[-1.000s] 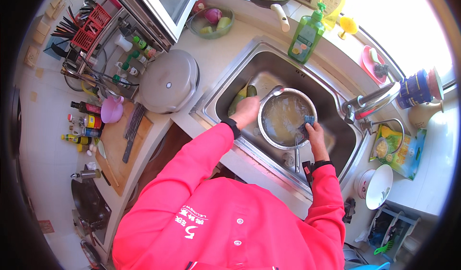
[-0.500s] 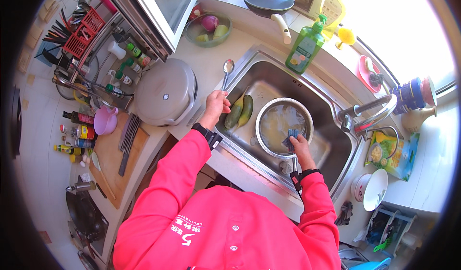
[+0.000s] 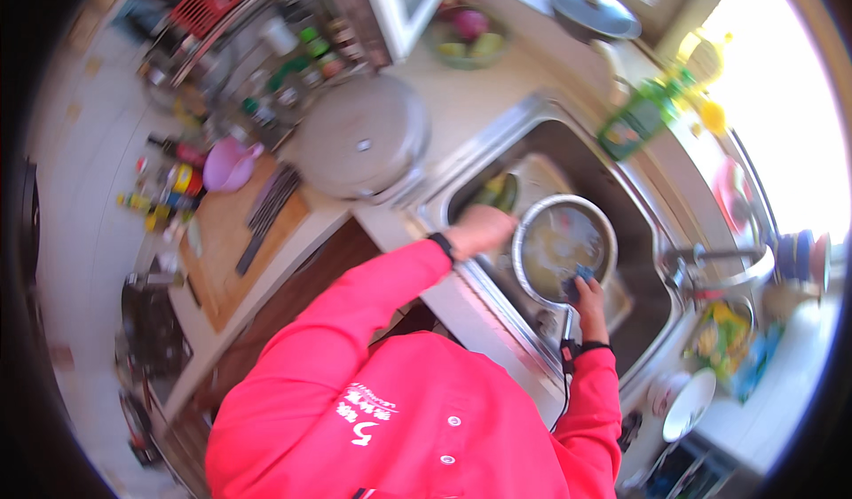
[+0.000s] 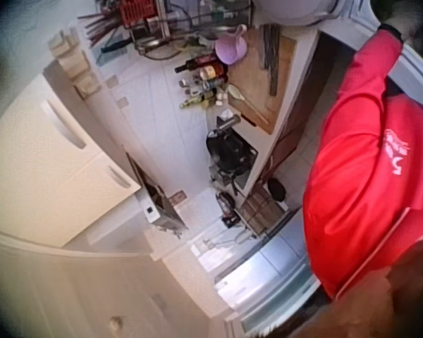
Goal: The person washes a white bowl, a white plate, a metal spoon, and a metal strainer in a kitchen sink using a blue sponge and running water. They rinse each item and place them aside. The person also washes their hands and briefly handles two green vegetables before returning to wash the utensils.
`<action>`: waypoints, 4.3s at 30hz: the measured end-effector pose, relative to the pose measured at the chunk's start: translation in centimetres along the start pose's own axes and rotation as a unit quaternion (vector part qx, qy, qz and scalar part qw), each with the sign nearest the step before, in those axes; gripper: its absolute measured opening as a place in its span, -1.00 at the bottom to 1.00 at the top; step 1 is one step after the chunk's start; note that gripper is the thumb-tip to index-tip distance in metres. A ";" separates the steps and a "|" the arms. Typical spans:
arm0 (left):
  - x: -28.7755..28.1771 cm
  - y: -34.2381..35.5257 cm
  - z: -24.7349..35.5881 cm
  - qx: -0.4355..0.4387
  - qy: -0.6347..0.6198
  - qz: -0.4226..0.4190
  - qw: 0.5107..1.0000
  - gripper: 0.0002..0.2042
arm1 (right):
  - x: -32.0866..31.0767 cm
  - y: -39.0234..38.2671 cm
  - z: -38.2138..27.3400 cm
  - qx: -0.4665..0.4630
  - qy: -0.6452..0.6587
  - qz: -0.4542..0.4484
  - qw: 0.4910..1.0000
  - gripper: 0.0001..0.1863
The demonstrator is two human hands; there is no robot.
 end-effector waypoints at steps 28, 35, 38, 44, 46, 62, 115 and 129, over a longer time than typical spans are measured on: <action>-12.1 -64.1 -6.3 -0.437 -0.207 0.737 0.473 -0.74 | 0.4 1.7 -1.2 0.031 -0.087 -0.014 0.996 -0.82; -10.8 -75.2 -6.0 -0.456 -0.196 0.804 0.326 -0.76 | 0.2 0.7 -2.8 0.020 -0.086 -0.018 0.996 -0.81; -11.6 -76.2 -6.4 -0.440 -0.215 0.822 0.290 -0.76 | -0.1 0.6 -3.3 0.023 -0.094 0.015 0.995 -0.81; -14.8 -73.5 -7.5 -0.421 -0.210 0.809 0.351 -0.76 | 0.3 0.7 -3.2 -0.011 -0.066 0.021 0.998 -0.80; -15.6 -71.5 -7.8 -0.430 -0.216 0.795 0.370 -0.76 | 1.4 -0.2 -4.3 -0.140 -0.177 0.015 0.974 -0.80; -21.6 -28.0 -1.9 -0.246 -0.433 0.444 0.745 -0.73 | -0.9 -3.3 -0.7 -0.002 -0.002 0.075 0.997 -0.75; 11.6 1.5 0.4 -0.333 -0.338 -0.216 0.853 -0.74 | 2.2 6.9 -0.2 -0.096 -0.676 0.255 0.685 -0.80; 5.3 1.9 1.2 -0.220 -0.248 -0.236 0.913 -0.74 | -2.4 3.3 -7.5 -0.252 -0.331 0.336 0.845 -0.77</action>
Point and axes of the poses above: each hand's wrist, its own y-axis towards the middle knuckle, its own x-axis out of the palm, z = x × y, the point moved 7 cm from there along y, towards the middle knuckle, and after that the axes turned 13 degrees about x, right-handed, at the moved point
